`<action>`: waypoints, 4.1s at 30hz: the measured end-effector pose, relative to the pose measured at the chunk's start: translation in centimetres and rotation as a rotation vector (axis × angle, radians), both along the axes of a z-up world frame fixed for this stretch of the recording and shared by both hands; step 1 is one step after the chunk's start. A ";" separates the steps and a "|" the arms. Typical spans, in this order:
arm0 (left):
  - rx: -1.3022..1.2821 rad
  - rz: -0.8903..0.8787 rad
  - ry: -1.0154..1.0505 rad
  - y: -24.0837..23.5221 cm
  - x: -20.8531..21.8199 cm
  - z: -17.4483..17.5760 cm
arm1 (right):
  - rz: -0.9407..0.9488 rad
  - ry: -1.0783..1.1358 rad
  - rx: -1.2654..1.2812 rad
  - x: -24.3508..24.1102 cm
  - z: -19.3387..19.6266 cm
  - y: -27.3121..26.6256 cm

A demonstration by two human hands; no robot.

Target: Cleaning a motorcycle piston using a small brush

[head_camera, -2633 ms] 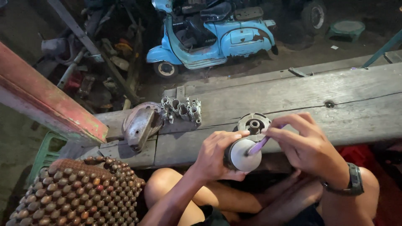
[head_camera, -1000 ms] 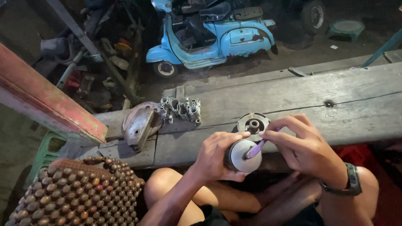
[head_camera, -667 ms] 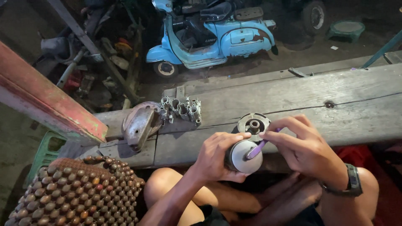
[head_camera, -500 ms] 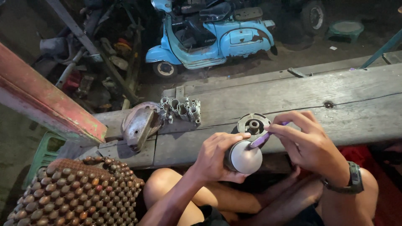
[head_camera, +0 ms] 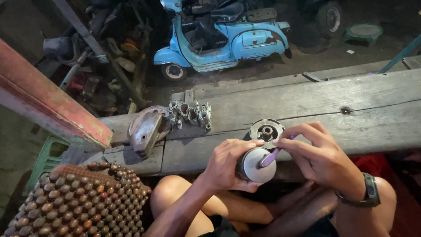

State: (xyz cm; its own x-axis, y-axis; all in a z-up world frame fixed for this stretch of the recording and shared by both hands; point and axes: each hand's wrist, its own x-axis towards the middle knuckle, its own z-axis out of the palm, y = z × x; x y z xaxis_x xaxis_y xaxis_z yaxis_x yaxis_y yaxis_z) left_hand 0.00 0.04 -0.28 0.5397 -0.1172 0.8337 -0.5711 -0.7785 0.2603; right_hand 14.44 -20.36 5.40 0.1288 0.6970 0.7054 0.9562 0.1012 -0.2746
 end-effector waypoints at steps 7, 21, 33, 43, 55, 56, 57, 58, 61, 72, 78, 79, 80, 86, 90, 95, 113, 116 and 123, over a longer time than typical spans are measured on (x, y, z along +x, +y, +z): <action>-0.003 -0.007 -0.007 0.1 0.0 0.0 | -0.039 0.000 -0.004 0.4 -0.1 -0.2; 0.011 0.022 -0.008 0.1 0.1 -0.6 | -0.021 -0.010 -0.002 0.1 0.2 -0.3; 0.038 0.135 -0.048 -0.5 -0.3 -0.3 | -0.099 -0.015 0.027 0.7 -0.2 -0.4; -0.124 0.047 0.135 -1.0 -1.4 -0.2 | -0.089 -0.012 0.053 -0.2 1.3 -1.1; -0.280 -0.157 0.152 -3.2 -2.6 2.6 | -0.015 -0.012 0.092 -2.4 2.6 -1.7; -0.294 -0.165 0.160 -3.6 -2.9 3.1 | -0.028 -0.008 0.090 -2.8 2.9 -1.8; -0.308 -0.173 0.164 -3.8 -3.0 3.6 | -0.040 -0.006 0.088 -3.1 3.2 -1.7; -0.308 -0.167 0.155 -4.0 -3.2 3.8 | -0.033 -0.014 0.088 -3.0 3.2 -1.7; -0.391 -0.194 0.224 -4.8 -3.9 4.5 | -0.028 0.005 0.085 -3.1 2.8 -1.9; -0.551 -0.215 0.268 -5.1 -3.7 2.9 | -0.020 0.027 0.069 -3.1 1.5 -0.9; -0.581 -0.210 0.387 -5.6 -4.4 3.6 | -0.003 0.109 -0.018 -2.4 -0.7 -1.0; -0.581 -0.207 0.387 -5.9 -4.4 3.3 | 0.000 0.110 -0.017 -2.6 -1.0 -1.0; -0.639 -0.244 0.368 -6.1 -4.4 3.1 | -0.023 0.154 -0.011 -2.7 -1.2 -1.1; -0.755 -0.254 0.379 -6.5 -3.9 0.1 | -0.071 0.228 0.032 -3.2 -3.2 -1.6; -0.866 -0.192 0.457 -6.4 -3.8 -1.3 | -0.094 0.260 0.031 -3.1 -5.1 -1.7; -0.894 -0.185 0.457 -6.1 -3.4 -2.9 | -0.135 0.299 0.029 -3.0 -7.1 -1.4; -0.972 -0.151 0.488 -6.0 -3.1 -6.5 | -0.161 0.170 0.083 -3.3 -9.0 -1.1; -0.944 -0.121 0.496 -6.0 -3.2 -6.4 | -0.167 0.174 0.088 -3.2 -9.2 -1.1; -0.961 -0.136 0.468 -6.1 -3.2 -6.6 | -0.153 0.112 0.091 -3.3 -9.1 -1.2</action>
